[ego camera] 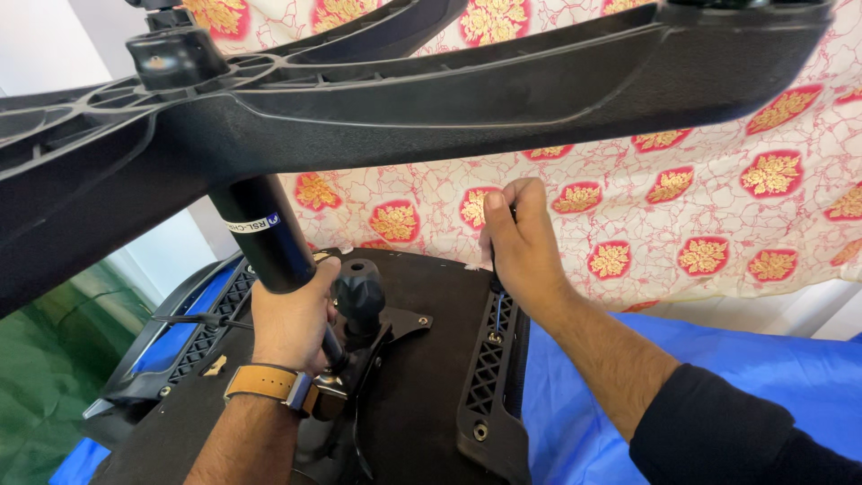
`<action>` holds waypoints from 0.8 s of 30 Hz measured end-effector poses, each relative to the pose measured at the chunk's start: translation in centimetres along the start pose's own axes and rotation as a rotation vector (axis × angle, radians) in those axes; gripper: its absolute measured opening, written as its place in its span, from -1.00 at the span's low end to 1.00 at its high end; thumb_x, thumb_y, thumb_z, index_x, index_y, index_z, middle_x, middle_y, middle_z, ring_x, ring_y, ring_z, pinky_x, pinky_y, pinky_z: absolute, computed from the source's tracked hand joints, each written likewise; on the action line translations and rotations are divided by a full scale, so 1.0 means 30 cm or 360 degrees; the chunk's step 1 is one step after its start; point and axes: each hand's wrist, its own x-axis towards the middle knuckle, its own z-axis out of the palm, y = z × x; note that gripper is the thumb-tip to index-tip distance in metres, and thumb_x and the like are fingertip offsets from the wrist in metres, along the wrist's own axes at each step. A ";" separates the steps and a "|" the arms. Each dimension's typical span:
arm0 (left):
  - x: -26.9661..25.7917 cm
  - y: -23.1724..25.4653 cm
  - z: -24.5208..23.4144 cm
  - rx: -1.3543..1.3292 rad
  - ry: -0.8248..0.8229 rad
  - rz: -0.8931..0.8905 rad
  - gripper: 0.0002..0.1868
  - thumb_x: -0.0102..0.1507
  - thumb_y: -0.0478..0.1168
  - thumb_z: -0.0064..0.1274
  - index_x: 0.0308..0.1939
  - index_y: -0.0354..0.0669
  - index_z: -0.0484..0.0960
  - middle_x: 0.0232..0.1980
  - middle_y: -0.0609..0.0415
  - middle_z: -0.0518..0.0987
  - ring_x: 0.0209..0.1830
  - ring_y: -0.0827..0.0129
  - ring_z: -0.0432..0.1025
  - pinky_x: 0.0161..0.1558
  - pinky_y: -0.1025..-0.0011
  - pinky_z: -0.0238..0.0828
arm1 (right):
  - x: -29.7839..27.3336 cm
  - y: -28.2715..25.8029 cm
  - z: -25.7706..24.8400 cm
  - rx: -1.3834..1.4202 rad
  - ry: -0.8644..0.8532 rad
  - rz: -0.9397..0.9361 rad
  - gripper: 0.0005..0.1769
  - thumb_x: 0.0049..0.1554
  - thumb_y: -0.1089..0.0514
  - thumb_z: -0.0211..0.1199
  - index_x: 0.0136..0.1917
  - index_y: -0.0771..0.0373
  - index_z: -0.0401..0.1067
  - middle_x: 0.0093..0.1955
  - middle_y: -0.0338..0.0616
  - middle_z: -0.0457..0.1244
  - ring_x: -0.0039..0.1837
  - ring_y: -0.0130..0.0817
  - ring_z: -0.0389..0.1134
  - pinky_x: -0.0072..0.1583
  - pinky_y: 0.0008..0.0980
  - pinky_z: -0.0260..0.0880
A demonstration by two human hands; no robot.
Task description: The person uses a screwdriver to tighten screws into the base of an office chair. They repeatedly insert and tighten screws at multiple locations on the chair base while holding the chair steady with the other hand.
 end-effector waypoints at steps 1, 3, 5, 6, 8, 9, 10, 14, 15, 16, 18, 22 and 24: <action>-0.005 0.000 0.006 0.0010 0.0004 0.0016 -0.83 0.19 -0.28 0.22 -0.35 -0.24 0.52 -0.57 0.17 0.40 -0.66 0.47 0.27 -0.57 0.46 0.22 | -0.007 0.004 -0.003 -0.0166 -0.0014 -0.0176 -0.81 0.45 0.09 0.03 0.03 0.22 0.19 -0.18 -0.31 0.09 -0.16 -0.60 0.08 -0.16 -0.53 0.23; -0.013 0.004 0.015 0.0030 0.0013 0.0047 -0.86 0.18 -0.28 0.20 -0.27 -0.21 0.56 -0.56 0.18 0.40 -0.67 0.49 0.26 -0.58 0.46 0.20 | -0.022 0.003 -0.019 -0.0510 0.0042 -0.0449 -0.77 0.46 0.07 0.04 0.01 0.25 0.22 -0.13 -0.27 0.13 -0.09 -0.52 0.13 -0.05 -0.47 0.27; -0.018 0.010 0.022 0.0060 0.0025 0.0044 -0.85 0.20 -0.27 0.20 -0.24 -0.23 0.56 -0.56 0.17 0.40 -0.66 0.49 0.27 -0.57 0.47 0.21 | -0.034 -0.005 -0.030 -0.0446 0.0059 -0.0331 -0.76 0.42 0.04 0.02 -0.03 0.23 0.27 -0.13 -0.27 0.17 -0.08 -0.51 0.20 -0.01 -0.45 0.31; -0.021 0.012 0.026 0.0074 0.0029 0.0042 -0.84 0.20 -0.27 0.20 -0.22 -0.24 0.57 -0.56 0.17 0.40 -0.66 0.49 0.27 -0.57 0.47 0.22 | -0.039 -0.011 -0.036 -0.0208 0.0050 -0.0077 -0.75 0.39 0.03 0.00 -0.05 0.21 0.30 -0.15 -0.29 0.19 -0.11 -0.53 0.23 -0.02 -0.46 0.33; -0.030 0.012 0.038 0.0045 0.0035 0.0049 -0.85 0.19 -0.28 0.19 -0.21 -0.20 0.57 -0.56 0.17 0.41 -0.66 0.50 0.27 -0.57 0.48 0.21 | -0.047 -0.026 -0.050 0.0109 0.0052 0.0242 -0.73 0.35 0.00 -0.03 -0.08 0.18 0.32 -0.19 -0.31 0.21 -0.15 -0.56 0.25 -0.06 -0.47 0.34; -0.033 0.013 0.042 0.0031 0.0043 0.0053 -0.85 0.19 -0.28 0.19 -0.21 -0.18 0.57 -0.56 0.17 0.41 -0.66 0.50 0.26 -0.58 0.48 0.20 | -0.049 -0.034 -0.058 0.0191 0.0057 0.0308 -0.72 0.36 0.00 -0.04 -0.10 0.18 0.31 -0.21 -0.31 0.20 -0.16 -0.55 0.24 -0.08 -0.47 0.34; -0.035 0.012 0.047 -0.0011 0.0034 0.0059 -0.86 0.18 -0.29 0.19 -0.22 -0.18 0.55 -0.56 0.17 0.41 -0.67 0.49 0.26 -0.58 0.47 0.19 | -0.049 -0.041 -0.064 0.0274 0.0062 0.0374 -0.71 0.36 -0.01 -0.05 -0.11 0.17 0.31 -0.22 -0.30 0.18 -0.17 -0.55 0.22 -0.10 -0.47 0.33; -0.051 0.003 0.059 -0.0033 0.0055 0.0046 -0.84 0.19 -0.30 0.21 -0.33 -0.24 0.51 -0.56 0.15 0.41 -0.68 0.47 0.26 -0.59 0.46 0.19 | -0.045 -0.046 -0.088 0.0351 0.0037 0.0320 -0.70 0.37 0.02 -0.01 -0.16 0.19 0.27 -0.28 -0.28 0.16 -0.26 -0.51 0.18 -0.21 -0.45 0.27; -0.054 0.002 0.061 0.0001 0.0071 0.0038 -0.81 0.20 -0.30 0.22 -0.37 -0.26 0.49 -0.56 0.14 0.42 -0.68 0.47 0.27 -0.59 0.46 0.20 | -0.042 -0.041 -0.093 0.0341 0.0020 0.0282 -0.68 0.38 0.02 0.00 -0.18 0.20 0.26 -0.29 -0.28 0.15 -0.28 -0.51 0.17 -0.23 -0.45 0.26; -0.058 0.001 0.061 0.0012 0.0055 0.0032 -0.81 0.20 -0.29 0.22 -0.38 -0.25 0.49 -0.56 0.15 0.41 -0.68 0.47 0.28 -0.59 0.46 0.21 | -0.041 -0.037 -0.097 0.0330 0.0003 0.0244 -0.65 0.39 0.02 0.01 -0.20 0.20 0.26 -0.31 -0.27 0.14 -0.29 -0.50 0.16 -0.24 -0.45 0.25; -0.069 0.000 0.064 0.0029 0.0032 0.0028 -0.79 0.20 -0.28 0.21 -0.40 -0.24 0.48 -0.57 0.16 0.41 -0.67 0.47 0.28 -0.59 0.47 0.23 | -0.036 -0.030 -0.107 0.0409 -0.0025 0.0327 -0.61 0.40 0.02 0.01 -0.24 0.22 0.24 -0.34 -0.23 0.14 -0.34 -0.47 0.13 -0.28 -0.43 0.20; -0.079 0.000 0.072 0.0052 0.0059 0.0076 -0.81 0.20 -0.28 0.21 -0.40 -0.27 0.51 -0.59 0.15 0.40 -0.69 0.45 0.26 -0.60 0.45 0.18 | -0.037 -0.031 -0.146 0.0814 -0.0436 0.0334 -0.59 0.42 0.05 0.03 -0.26 0.24 0.24 -0.35 -0.20 0.15 -0.34 -0.45 0.14 -0.29 -0.43 0.19; -0.074 0.006 0.076 0.0044 0.0072 0.0052 -0.84 0.19 -0.28 0.21 -0.37 -0.26 0.55 -0.59 0.15 0.40 -0.69 0.45 0.26 -0.61 0.45 0.17 | -0.039 -0.034 -0.155 0.0766 -0.0393 0.0332 -0.72 0.35 0.09 0.02 -0.20 0.20 0.24 -0.33 -0.19 0.17 -0.31 -0.42 0.18 -0.22 -0.40 0.26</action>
